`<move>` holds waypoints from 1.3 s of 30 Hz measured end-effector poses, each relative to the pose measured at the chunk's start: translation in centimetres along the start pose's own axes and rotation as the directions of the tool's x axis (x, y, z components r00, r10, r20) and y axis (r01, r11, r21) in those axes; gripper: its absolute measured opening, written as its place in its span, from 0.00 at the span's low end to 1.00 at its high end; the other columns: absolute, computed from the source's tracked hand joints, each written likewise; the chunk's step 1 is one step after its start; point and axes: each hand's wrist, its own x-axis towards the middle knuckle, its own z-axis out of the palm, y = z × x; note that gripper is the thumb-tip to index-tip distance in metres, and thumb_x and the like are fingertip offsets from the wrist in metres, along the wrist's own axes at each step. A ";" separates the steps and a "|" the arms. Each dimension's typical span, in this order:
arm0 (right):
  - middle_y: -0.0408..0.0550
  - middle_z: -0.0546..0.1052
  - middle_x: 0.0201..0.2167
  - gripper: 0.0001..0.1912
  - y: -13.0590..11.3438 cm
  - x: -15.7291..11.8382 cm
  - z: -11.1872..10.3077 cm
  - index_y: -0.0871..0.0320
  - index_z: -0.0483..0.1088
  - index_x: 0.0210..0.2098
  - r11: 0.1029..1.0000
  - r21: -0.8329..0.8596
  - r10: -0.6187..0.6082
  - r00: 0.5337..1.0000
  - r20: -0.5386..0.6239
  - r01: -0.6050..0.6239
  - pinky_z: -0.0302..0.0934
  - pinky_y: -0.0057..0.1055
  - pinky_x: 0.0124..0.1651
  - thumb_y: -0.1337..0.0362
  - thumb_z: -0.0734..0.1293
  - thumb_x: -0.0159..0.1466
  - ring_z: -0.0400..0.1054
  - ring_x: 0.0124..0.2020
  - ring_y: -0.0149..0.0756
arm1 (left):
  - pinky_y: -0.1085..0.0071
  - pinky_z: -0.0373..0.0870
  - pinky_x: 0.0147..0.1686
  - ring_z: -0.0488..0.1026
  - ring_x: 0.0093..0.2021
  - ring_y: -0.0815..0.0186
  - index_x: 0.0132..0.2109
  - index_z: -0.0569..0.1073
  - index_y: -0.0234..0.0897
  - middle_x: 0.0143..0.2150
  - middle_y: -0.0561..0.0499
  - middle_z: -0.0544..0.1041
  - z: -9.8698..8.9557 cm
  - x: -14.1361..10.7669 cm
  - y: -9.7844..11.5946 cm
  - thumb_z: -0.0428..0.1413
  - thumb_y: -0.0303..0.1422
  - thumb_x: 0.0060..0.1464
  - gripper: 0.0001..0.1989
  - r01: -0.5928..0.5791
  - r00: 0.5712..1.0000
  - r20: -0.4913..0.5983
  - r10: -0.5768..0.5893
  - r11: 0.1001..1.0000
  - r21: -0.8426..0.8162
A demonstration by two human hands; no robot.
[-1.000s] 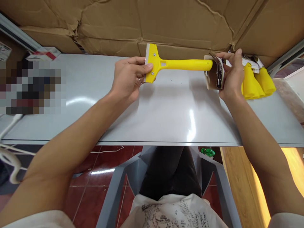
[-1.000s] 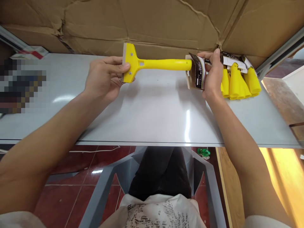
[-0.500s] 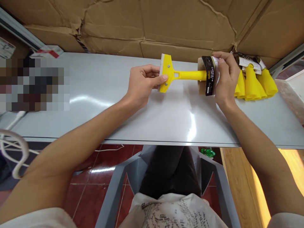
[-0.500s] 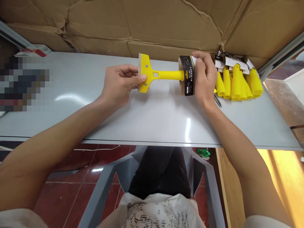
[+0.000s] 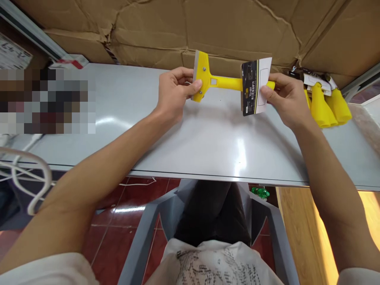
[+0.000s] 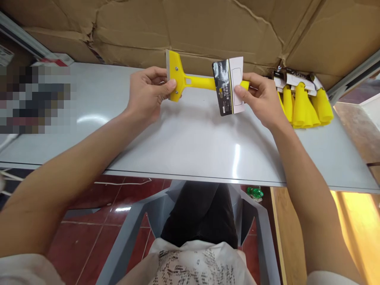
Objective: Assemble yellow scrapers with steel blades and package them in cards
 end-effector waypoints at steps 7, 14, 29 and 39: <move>0.50 0.86 0.48 0.25 0.3 -0.5 0.4 0.49 0.82 0.48 0.997 -0.025 0.070 0.997 0.006 -0.070 0.78 0.51 0.50 0.43 0.82 0.59 0.79 0.46 0.49 | 0.56 0.77 0.36 0.74 0.39 0.67 0.47 0.75 0.48 0.38 0.56 0.81 0.0 0.4 -1.0 0.66 0.65 0.58 0.27 -0.163 0.986 0.018 0.163 0.986 0.029; 0.52 0.86 0.40 0.22 -0.5 -0.9 1.4 0.52 0.82 0.39 0.836 -0.539 -0.073 0.995 0.074 0.102 0.73 0.54 0.52 0.41 0.80 0.59 0.80 0.43 0.56 | 0.63 0.80 0.35 0.79 0.40 0.63 0.40 0.78 0.45 0.41 0.52 0.82 2.1 -1.7 1.9 0.71 0.49 0.57 0.16 -0.172 0.985 -0.015 0.174 0.981 0.091; 0.49 0.85 0.55 0.23 -2.8 -3.9 7.4 0.48 0.69 0.68 0.545 -0.804 -0.160 0.971 0.178 0.237 0.68 0.39 0.43 0.61 0.67 0.74 0.81 0.50 0.51 | 0.54 0.83 0.47 0.84 0.44 0.58 0.42 0.84 0.47 0.43 0.52 0.86 3.5 -3.8 4.0 0.65 0.36 0.67 0.03 -0.477 0.879 0.120 0.462 0.860 0.181; 0.49 0.85 0.42 0.24 -2.2 -3.7 7.7 0.54 0.71 0.65 0.659 -0.743 -0.103 0.993 0.063 0.115 0.65 0.38 0.43 0.51 0.69 0.74 0.79 0.40 0.48 | 0.56 0.82 0.52 0.85 0.48 0.57 0.45 0.86 0.45 0.46 0.47 0.87 3.9 -4.0 3.9 0.55 0.53 0.74 0.22 -0.304 0.927 0.217 0.305 0.952 -0.040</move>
